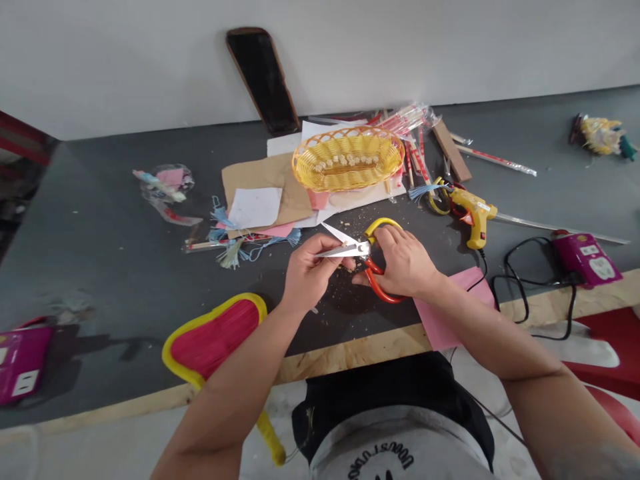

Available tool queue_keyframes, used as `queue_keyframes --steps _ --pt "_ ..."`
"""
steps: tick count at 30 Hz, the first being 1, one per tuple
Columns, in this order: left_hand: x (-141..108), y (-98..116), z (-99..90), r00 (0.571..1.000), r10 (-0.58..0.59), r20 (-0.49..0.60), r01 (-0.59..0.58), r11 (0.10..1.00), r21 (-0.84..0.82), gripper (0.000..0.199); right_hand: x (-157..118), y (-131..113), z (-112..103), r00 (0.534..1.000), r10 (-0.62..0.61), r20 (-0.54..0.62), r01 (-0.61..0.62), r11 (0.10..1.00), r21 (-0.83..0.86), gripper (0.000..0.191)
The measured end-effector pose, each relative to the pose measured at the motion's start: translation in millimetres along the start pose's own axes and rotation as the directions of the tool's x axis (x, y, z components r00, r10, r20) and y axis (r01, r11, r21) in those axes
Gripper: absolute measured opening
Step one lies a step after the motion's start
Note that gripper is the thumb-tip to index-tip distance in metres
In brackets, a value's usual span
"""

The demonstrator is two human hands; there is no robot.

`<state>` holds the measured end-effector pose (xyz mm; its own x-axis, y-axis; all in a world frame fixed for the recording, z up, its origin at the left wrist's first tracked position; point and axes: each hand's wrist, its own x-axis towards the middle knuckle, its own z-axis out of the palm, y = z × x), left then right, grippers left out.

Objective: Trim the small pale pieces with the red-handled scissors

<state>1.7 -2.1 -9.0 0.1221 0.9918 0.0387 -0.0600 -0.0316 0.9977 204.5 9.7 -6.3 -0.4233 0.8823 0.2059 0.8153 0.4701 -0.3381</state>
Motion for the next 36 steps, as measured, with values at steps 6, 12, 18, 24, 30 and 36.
queue_keyframes --steps 6,12,18,24,30,36 --pt "1.6 -0.6 -2.4 0.997 -0.048 0.064 0.052 0.996 -0.066 0.022 0.6 0.6 0.0 0.998 -0.019 0.063 0.014 0.997 0.080 0.068" --pt "1.1 0.1 -1.3 0.997 -0.056 0.049 0.060 0.995 -0.074 0.021 -1.7 -1.6 -0.5 0.999 -0.022 0.038 0.018 0.993 0.113 0.062" --pt "0.2 0.8 0.6 0.999 -0.047 0.022 0.049 0.993 -0.103 0.019 -5.0 -4.3 -4.7 0.996 0.017 0.087 -0.023 0.997 0.068 0.058" --pt "1.7 2.2 1.4 1.000 -0.016 -0.007 0.016 1.000 -0.026 0.021 -2.8 -4.2 -4.0 0.992 0.060 0.107 -0.066 0.996 0.059 0.057" --pt "0.6 4.2 1.2 0.998 0.022 -0.054 -0.019 0.998 0.066 0.017 0.1 -3.1 -1.9 0.998 0.036 0.052 -0.038 0.998 0.044 0.061" --pt "-0.8 1.0 -0.5 0.999 0.048 -0.023 -0.046 0.996 0.077 0.012 0.2 -2.4 0.9 1.000 0.013 0.010 -0.013 0.999 0.029 0.065"
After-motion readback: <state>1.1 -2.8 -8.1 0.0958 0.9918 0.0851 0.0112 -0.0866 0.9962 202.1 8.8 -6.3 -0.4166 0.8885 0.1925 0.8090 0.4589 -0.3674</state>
